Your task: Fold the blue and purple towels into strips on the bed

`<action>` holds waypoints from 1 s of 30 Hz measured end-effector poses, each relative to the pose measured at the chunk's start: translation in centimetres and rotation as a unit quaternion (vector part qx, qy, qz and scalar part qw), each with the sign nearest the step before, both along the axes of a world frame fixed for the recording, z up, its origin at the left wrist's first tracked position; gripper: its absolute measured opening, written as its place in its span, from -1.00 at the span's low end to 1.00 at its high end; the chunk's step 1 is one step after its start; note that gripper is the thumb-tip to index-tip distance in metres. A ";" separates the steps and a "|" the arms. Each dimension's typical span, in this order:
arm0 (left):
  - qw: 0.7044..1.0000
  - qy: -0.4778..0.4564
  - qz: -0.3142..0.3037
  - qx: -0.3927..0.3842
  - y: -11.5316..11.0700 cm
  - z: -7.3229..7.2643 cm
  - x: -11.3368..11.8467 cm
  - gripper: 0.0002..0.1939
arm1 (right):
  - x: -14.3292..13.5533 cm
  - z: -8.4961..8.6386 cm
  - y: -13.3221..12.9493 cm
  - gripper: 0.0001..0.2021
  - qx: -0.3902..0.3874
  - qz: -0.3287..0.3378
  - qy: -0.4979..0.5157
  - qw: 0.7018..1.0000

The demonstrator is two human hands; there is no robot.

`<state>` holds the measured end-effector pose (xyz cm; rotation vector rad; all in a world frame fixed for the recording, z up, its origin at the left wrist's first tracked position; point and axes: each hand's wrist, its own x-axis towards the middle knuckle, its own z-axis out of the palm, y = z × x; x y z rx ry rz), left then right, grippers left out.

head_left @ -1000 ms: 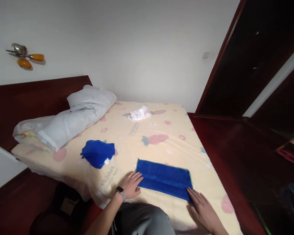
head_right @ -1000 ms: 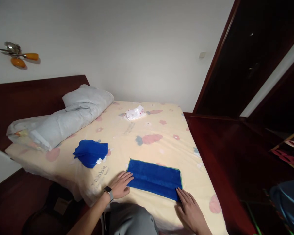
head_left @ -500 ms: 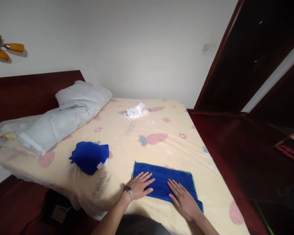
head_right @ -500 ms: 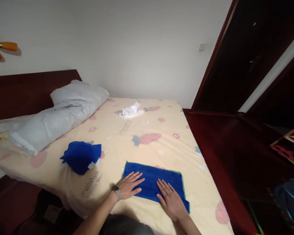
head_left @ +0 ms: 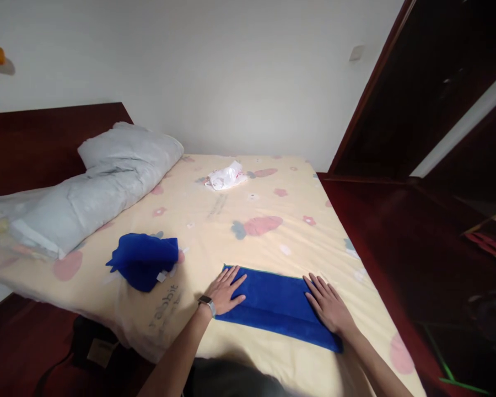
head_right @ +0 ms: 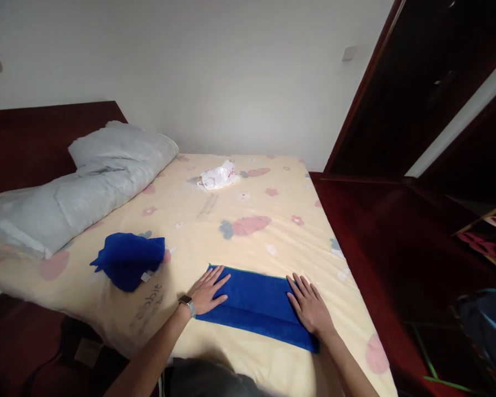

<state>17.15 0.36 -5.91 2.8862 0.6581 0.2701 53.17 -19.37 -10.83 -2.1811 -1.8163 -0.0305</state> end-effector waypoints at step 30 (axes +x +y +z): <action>0.960 -0.118 0.114 -0.225 -6.6 0.3 -7.6 -0.71 | -2.5 2.5 -13.0 -0.57 -0.028 -0.011 0.361 0.932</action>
